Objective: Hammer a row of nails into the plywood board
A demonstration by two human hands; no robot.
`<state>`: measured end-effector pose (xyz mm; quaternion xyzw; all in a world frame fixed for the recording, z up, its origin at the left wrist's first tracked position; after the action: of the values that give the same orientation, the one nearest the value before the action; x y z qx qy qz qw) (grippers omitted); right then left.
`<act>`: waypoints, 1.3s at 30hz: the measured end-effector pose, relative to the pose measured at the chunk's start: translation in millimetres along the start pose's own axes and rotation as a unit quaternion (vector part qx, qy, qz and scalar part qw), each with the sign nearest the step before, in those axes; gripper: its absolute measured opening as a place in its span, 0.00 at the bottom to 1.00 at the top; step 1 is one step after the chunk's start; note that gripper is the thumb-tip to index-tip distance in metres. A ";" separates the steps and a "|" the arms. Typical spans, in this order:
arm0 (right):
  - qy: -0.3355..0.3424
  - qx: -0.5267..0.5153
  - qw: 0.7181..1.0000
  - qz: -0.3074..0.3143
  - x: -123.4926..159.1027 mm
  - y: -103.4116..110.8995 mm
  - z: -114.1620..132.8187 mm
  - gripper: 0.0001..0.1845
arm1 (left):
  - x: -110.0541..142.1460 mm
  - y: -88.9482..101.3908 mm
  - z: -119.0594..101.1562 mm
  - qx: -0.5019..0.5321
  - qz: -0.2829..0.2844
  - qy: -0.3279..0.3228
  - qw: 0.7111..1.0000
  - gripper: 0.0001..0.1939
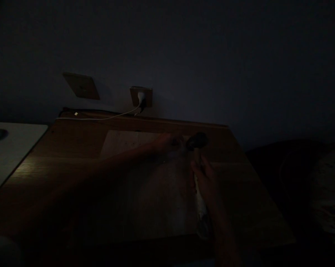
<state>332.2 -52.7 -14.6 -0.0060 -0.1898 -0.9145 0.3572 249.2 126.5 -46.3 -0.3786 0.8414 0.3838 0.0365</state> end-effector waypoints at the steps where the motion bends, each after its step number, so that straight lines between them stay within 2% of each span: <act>1: 0.009 0.006 1.000 -0.002 -0.5 -0.2 2.2 0.30 | 0.0 0.1 -0.3 0.009 -0.002 -0.001 1.000 0.21; 4: 0.023 0.013 1.000 0.002 1.3 -3.4 5.5 0.33 | -0.1 -0.8 0.7 0.022 -0.003 0.007 1.000 0.26; 7: 0.028 0.009 1.000 0.002 3.7 -7.3 6.5 0.34 | -0.4 -0.6 0.3 0.021 -0.005 0.009 1.000 0.26; 13: 0.024 0.003 1.000 -0.006 4.3 -11.3 3.0 0.28 | 0.2 3.1 -0.3 0.005 -0.015 0.011 1.000 0.28; 16: 0.009 0.008 1.000 0.001 4.8 -14.3 -2.7 0.30 | 0.8 4.0 0.4 -0.011 -0.028 0.006 1.000 0.26; 22: 0.021 0.012 1.000 -0.007 5.6 -18.9 -5.0 0.37 | -2.3 2.8 0.8 0.006 -0.022 0.008 1.000 0.24; 26: 0.024 -0.002 1.000 -0.016 8.1 -16.2 -9.6 0.41 | -1.2 17.6 -6.7 -0.015 0.017 0.003 1.000 0.25; 29: 0.018 -0.024 1.000 0.000 10.6 -15.2 -17.1 0.39 | 15.2 31.6 -24.8 -0.096 0.071 -0.062 0.991 0.21; 32: -0.009 -0.049 0.999 -0.006 11.2 -12.7 -26.9 0.32 | 46.6 29.5 -46.0 -0.176 0.163 -0.139 0.961 0.14; 33: -0.022 -0.058 0.998 -0.011 11.4 -12.1 -30.1 0.31 | 55.5 28.0 -51.6 -0.195 0.175 -0.152 0.953 0.12; 36: -0.051 -0.083 0.995 -0.031 14.0 -10.5 -36.5 0.28 | 70.4 23.1 -63.3 -0.227 0.172 -0.163 0.945 0.07; 39: -0.053 -0.098 0.992 -0.050 17.1 -8.1 -38.2 0.27 | 69.2 17.7 -63.8 -0.223 0.178 -0.168 0.944 0.08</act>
<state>318.8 -71.8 -50.3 -0.0801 -0.1182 -0.9439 0.2978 202.9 48.7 -14.9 -0.1509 0.7700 0.6196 0.0232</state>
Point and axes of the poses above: each hand's wrist, its own x-axis away from the middle knuckle, its own y-axis out of the back of the hand, z = x × y, the point moved 8 cm from there along -x, towards the middle knuckle, and after that the axes turned 14 degrees about -z, right-handed, at the moved point
